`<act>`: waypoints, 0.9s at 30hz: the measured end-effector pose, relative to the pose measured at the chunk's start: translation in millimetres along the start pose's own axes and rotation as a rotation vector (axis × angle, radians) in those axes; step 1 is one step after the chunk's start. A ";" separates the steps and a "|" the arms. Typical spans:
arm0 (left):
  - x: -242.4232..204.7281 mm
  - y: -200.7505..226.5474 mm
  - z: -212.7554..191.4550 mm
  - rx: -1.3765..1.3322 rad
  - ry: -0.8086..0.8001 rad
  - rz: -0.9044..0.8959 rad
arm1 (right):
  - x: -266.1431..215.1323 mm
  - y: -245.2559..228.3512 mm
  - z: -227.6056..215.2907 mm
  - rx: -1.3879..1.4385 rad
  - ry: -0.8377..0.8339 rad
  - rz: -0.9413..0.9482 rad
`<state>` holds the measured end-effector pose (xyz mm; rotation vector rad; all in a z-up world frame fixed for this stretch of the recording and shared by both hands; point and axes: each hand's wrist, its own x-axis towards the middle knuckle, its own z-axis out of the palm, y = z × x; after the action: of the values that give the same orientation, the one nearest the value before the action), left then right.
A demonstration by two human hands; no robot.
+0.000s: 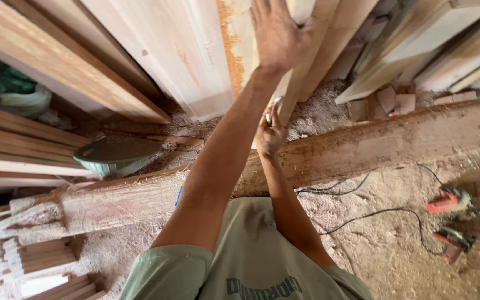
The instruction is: The person repeatedly marks the edges of stacked wooden planks with a white marker. They hold each plank steady with one hand while drawing a line along its edge, then move to the next plank and repeat the process.
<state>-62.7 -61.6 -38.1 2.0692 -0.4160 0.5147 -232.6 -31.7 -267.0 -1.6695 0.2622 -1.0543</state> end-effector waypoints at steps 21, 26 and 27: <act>-3.2 -5.3 -2.1 0.013 0.092 0.045 | 11.7 -2.6 -32.8 -0.364 -0.197 -0.119; -4.0 -11.6 1.1 0.005 0.119 0.082 | 5.5 -0.4 -57.4 -0.559 -0.399 -0.132; -2.1 -11.7 2.0 0.012 0.121 0.091 | 7.9 -1.5 -61.5 -0.574 -0.443 -0.138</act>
<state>-58.5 -57.2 -48.5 2.0254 -0.4371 0.6950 -274.4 -77.2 -260.8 -2.4175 0.1655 -0.7089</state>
